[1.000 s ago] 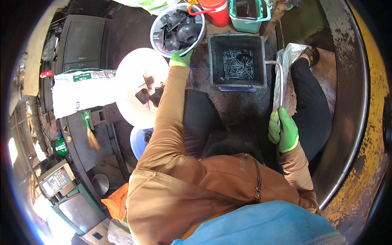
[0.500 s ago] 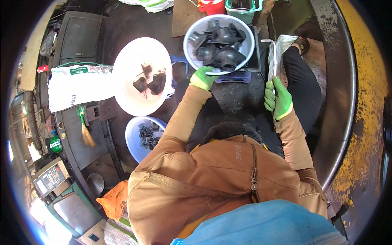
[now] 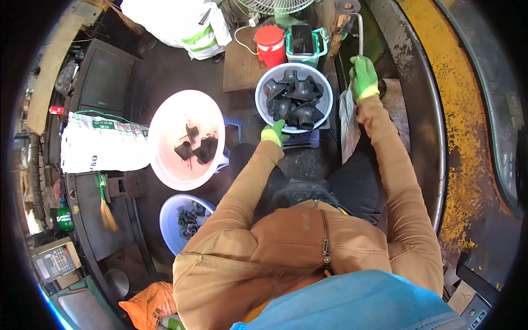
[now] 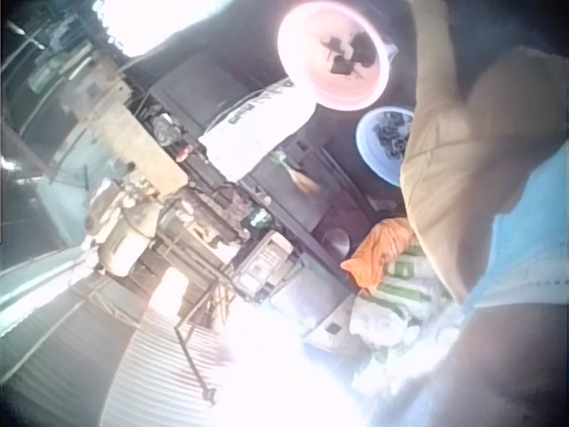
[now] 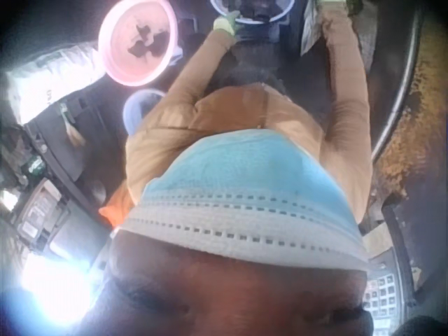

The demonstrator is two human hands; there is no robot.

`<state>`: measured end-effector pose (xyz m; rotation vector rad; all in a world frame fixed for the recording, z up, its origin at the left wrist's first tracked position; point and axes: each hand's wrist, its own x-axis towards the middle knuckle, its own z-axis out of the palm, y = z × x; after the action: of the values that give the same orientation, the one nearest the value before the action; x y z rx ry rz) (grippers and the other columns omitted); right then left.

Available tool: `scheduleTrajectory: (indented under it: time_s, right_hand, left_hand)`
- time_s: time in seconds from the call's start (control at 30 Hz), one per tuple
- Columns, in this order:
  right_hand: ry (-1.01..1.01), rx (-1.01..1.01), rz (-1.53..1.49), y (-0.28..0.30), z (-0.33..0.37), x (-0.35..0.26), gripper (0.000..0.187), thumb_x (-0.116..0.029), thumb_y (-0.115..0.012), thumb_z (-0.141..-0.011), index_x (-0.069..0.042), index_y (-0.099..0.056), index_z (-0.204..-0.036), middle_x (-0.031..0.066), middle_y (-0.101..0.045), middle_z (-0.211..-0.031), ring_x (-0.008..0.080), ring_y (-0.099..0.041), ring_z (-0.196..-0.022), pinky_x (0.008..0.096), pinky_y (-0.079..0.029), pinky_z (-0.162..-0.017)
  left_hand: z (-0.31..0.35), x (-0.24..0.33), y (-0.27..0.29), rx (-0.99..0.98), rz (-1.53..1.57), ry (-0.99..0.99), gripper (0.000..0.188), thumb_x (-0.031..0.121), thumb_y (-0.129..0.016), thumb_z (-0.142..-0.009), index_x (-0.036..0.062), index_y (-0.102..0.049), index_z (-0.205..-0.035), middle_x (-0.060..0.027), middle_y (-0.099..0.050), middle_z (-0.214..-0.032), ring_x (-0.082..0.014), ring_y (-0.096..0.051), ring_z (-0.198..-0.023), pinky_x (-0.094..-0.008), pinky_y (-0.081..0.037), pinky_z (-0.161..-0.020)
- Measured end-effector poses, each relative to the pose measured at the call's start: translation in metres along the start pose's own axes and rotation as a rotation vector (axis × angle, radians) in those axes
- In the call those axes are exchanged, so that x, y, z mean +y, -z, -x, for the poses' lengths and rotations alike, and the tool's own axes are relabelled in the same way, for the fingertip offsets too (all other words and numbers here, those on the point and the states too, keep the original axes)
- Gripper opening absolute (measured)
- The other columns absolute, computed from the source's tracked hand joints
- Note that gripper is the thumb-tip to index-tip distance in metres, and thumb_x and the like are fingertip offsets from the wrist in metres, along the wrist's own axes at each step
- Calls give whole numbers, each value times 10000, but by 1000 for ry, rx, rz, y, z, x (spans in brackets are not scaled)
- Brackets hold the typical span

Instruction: The person uses a metal tool to scrape and clean the interior of small black plastic mold parts. They repeatedly pick up each part, scrape its inner surfaces, and place it into a blue basin. The person also briefly handles a larger black component and inspects it before returning to the smaller parts.

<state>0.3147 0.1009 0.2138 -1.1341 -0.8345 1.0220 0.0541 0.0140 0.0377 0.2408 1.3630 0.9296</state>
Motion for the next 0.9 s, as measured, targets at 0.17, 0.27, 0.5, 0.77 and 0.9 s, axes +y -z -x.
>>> scheduleTrajectory:
  time_s: [0.17,0.27,0.5,0.77,0.9]
  right_hand:
    - [379,276,622,1,-92,62,359,-384,-451,-947,-79,-597,-1066,122,-667,-913,286,-638,-776,377,-488,-711]
    - [312,220,541,6,-114,88,393,-413,-433,-947,-91,-578,-1120,160,-661,-983,345,-640,-848,422,-480,-779]
    - [191,89,835,-4,-126,92,312,-195,-550,-823,-94,-593,-1114,196,-621,-1083,364,-599,-1018,418,-481,-868]
    - [602,237,525,-2,-181,71,385,-195,-611,-798,-95,-583,-1169,196,-569,-1137,358,-577,-1021,417,-466,-893]
    - [422,167,685,-5,-207,63,531,-316,-675,-736,-86,-574,-1203,218,-533,-1233,388,-539,-1113,420,-445,-955]
  left_hand:
    - [41,13,8,7,-150,40,410,330,-639,-860,43,-581,-1147,-86,-625,-895,-180,-554,-621,-301,-466,-535]
    - [68,22,24,-58,-165,38,461,325,-633,-866,57,-540,-1229,-72,-602,-1041,-194,-585,-785,-311,-485,-629]
    - [119,37,52,-177,-239,-17,508,301,-611,-886,61,-476,-1314,-66,-581,-1152,-215,-592,-947,-336,-478,-814]
    - [173,57,53,-190,-308,-85,480,258,-565,-922,55,-453,-1343,-63,-589,-1186,-192,-599,-1004,-311,-481,-827]
    - [181,58,56,-198,-329,-107,421,144,-531,-931,51,-459,-1336,-63,-588,-1209,-209,-593,-1077,-336,-491,-866]
